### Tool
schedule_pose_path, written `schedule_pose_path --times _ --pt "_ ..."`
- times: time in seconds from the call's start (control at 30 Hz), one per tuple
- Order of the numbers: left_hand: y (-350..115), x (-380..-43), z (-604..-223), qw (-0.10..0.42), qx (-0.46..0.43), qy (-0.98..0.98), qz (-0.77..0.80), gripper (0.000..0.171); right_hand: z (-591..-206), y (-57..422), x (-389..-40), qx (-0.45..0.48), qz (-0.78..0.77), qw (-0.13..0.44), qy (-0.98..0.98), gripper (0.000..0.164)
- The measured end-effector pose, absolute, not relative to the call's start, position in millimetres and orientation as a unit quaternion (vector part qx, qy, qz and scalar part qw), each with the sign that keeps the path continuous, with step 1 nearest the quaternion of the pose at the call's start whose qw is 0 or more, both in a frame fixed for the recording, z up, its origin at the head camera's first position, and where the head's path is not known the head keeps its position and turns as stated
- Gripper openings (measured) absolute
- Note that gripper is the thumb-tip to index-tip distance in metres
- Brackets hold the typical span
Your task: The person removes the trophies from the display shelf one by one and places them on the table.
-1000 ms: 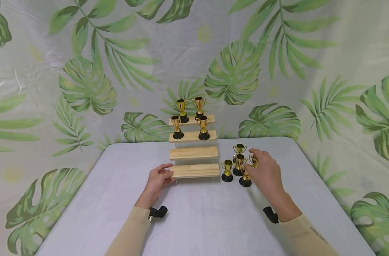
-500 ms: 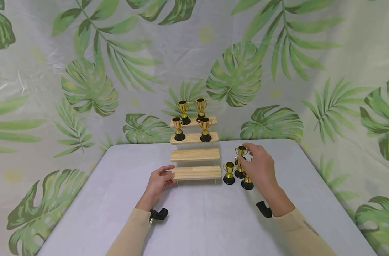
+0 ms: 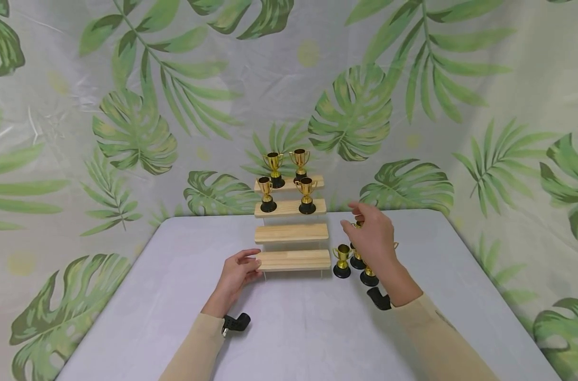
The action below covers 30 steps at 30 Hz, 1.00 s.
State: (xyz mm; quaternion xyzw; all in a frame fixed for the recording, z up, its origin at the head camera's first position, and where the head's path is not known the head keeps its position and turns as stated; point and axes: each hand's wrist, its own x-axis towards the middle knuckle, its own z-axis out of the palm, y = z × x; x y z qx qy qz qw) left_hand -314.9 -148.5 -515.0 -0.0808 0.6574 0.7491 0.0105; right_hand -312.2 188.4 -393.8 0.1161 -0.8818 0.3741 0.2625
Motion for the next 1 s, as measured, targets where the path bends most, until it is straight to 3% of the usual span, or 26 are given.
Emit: schedule_pose_path --times 0.5,1.0 --pt "-153 -314 -507 0.032 -0.078 0.659 0.747 0.042 -356 152 -344 0.143 0.426 0.252 -0.857 0.04" --pt "-150 -303 -496 0.03 -0.061 0.657 0.751 0.043 -338 126 -366 0.174 0.415 0.29 -0.844 0.04"
